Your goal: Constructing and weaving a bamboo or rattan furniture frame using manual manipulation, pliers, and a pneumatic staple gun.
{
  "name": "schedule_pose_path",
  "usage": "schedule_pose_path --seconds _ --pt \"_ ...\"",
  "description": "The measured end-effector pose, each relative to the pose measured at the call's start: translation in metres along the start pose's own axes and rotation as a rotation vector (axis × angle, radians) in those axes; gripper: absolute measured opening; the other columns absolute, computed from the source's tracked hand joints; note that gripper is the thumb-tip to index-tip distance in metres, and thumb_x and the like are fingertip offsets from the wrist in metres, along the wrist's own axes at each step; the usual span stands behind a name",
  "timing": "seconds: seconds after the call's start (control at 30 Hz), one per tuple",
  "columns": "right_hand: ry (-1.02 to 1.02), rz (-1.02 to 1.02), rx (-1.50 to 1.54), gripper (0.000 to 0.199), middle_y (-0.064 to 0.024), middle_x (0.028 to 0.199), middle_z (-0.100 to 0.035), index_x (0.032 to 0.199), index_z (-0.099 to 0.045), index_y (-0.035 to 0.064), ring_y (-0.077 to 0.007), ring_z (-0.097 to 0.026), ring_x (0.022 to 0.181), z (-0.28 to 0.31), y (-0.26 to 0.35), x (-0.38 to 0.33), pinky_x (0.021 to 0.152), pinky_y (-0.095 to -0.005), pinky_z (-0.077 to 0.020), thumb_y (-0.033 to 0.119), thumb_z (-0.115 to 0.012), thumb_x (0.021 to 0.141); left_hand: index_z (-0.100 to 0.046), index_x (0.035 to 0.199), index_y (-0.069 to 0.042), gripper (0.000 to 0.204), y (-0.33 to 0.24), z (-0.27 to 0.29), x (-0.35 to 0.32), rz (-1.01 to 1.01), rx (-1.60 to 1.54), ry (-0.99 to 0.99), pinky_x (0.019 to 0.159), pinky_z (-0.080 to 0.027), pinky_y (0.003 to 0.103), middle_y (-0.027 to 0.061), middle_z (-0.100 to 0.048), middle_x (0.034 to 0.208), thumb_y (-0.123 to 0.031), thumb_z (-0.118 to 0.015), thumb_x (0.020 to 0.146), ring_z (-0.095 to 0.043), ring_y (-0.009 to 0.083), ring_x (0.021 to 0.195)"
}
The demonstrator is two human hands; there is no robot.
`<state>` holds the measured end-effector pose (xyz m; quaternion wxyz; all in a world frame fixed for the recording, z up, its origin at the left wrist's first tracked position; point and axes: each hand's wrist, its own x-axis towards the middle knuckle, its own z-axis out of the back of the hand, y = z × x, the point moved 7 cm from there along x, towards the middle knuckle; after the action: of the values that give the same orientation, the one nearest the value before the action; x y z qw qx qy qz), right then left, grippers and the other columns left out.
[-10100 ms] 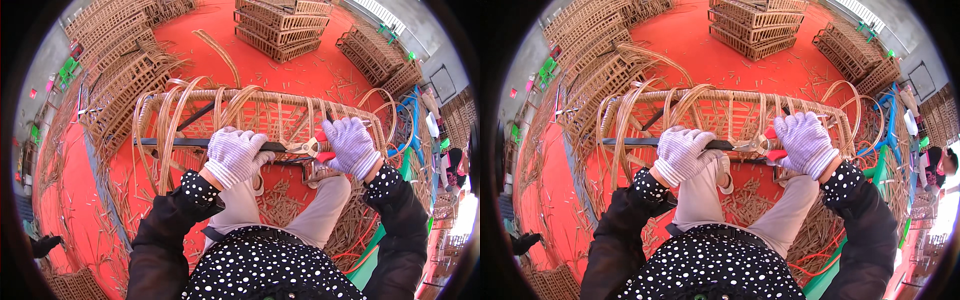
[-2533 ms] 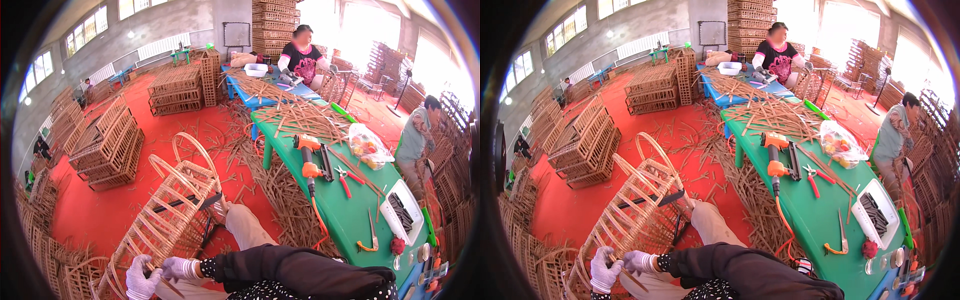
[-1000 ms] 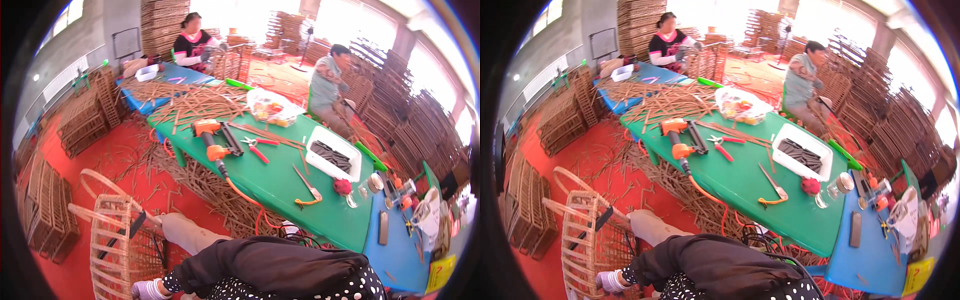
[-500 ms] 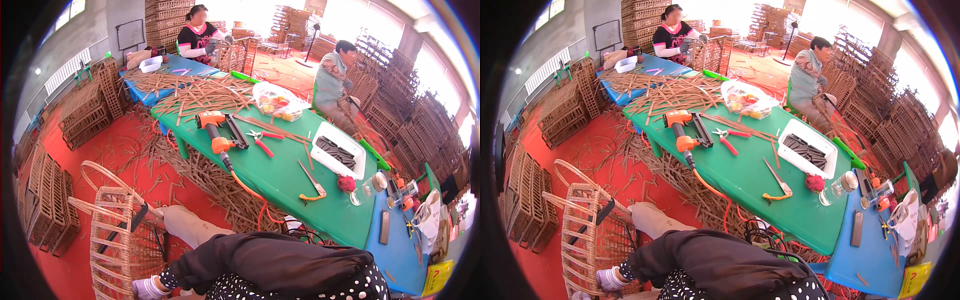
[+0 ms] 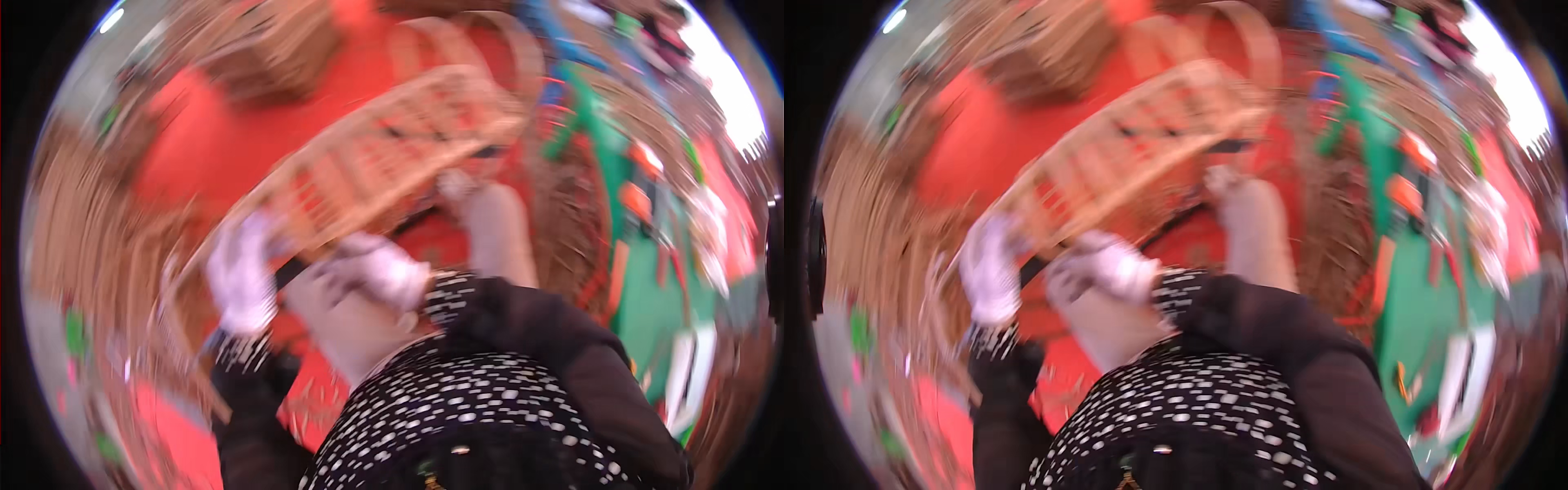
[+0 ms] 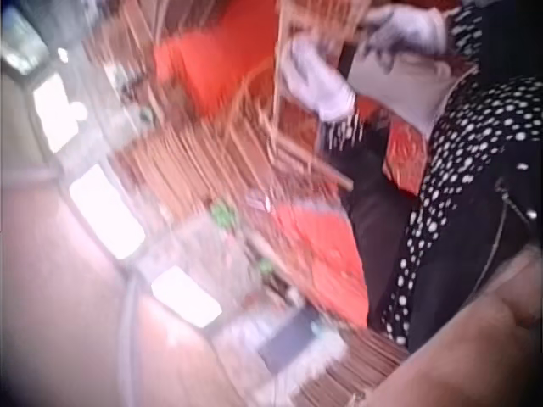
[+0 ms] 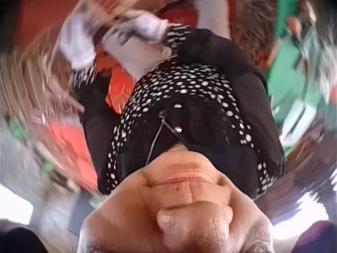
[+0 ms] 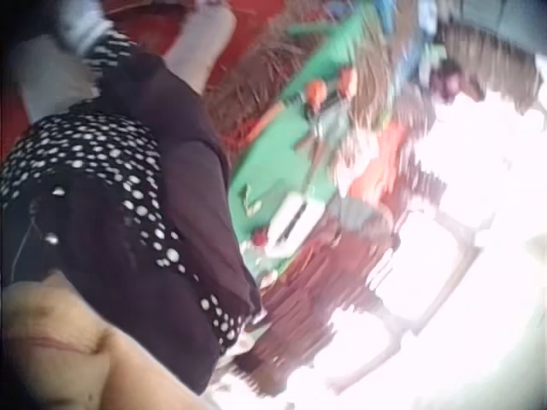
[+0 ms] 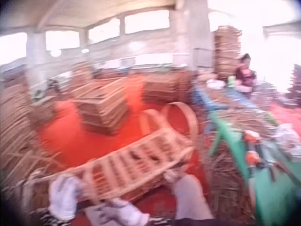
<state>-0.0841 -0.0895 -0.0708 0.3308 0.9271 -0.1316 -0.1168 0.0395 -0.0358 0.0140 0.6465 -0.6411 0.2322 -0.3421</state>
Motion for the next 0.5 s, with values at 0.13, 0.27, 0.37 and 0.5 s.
schedule_pose_path --seconds 0.13,0.27,0.37,0.5 --pt "0.022 -0.008 -0.045 0.040 -0.0171 0.089 -0.060 0.105 -0.049 -0.0121 -0.0212 -0.061 0.071 -0.002 -0.020 0.004 0.069 -0.0316 -0.0511 0.009 -0.065 0.075 -0.056 0.094 0.001 0.020 0.002 0.013 -0.009 -0.046 -0.144 0.031 0.061 -0.054 0.031 0.0112 -0.063 0.081 -0.018 -0.052 0.089 -0.063 0.0180 0.068" --pt "0.071 -0.011 -0.026 0.031 -0.0176 0.096 -0.058 0.103 -0.048 -0.0092 -0.0218 -0.061 0.074 -0.009 -0.027 0.012 0.070 -0.0324 -0.0519 0.010 -0.061 0.082 -0.055 0.095 0.000 0.016 -0.007 0.025 -0.023 -0.048 -0.181 -0.030 0.059 -0.054 0.031 0.0136 -0.063 0.082 -0.014 -0.050 0.090 -0.063 0.0190 0.067" --pt "0.052 -0.004 -0.028 0.032 -0.0179 0.099 -0.058 0.104 -0.047 -0.0089 -0.0220 -0.062 0.073 -0.009 -0.024 0.012 0.070 -0.0328 -0.0517 0.012 -0.060 0.083 -0.054 0.095 0.001 0.016 -0.031 0.022 -0.024 -0.182 -0.284 -0.013 0.058 -0.053 0.033 0.0152 -0.062 0.082 -0.013 -0.049 0.090 -0.062 0.0210 0.066" --pt "0.076 0.005 -0.010 0.033 -0.0162 0.100 -0.058 0.105 -0.048 -0.0081 -0.0211 -0.061 0.073 -0.004 -0.023 0.010 0.070 -0.0321 -0.0509 0.015 -0.059 0.085 -0.054 0.092 0.002 0.016 -0.039 0.002 -0.039 -0.204 -0.322 0.132 0.064 -0.051 0.027 0.0122 -0.064 0.082 -0.013 -0.049 0.091 -0.061 0.0148 0.068"
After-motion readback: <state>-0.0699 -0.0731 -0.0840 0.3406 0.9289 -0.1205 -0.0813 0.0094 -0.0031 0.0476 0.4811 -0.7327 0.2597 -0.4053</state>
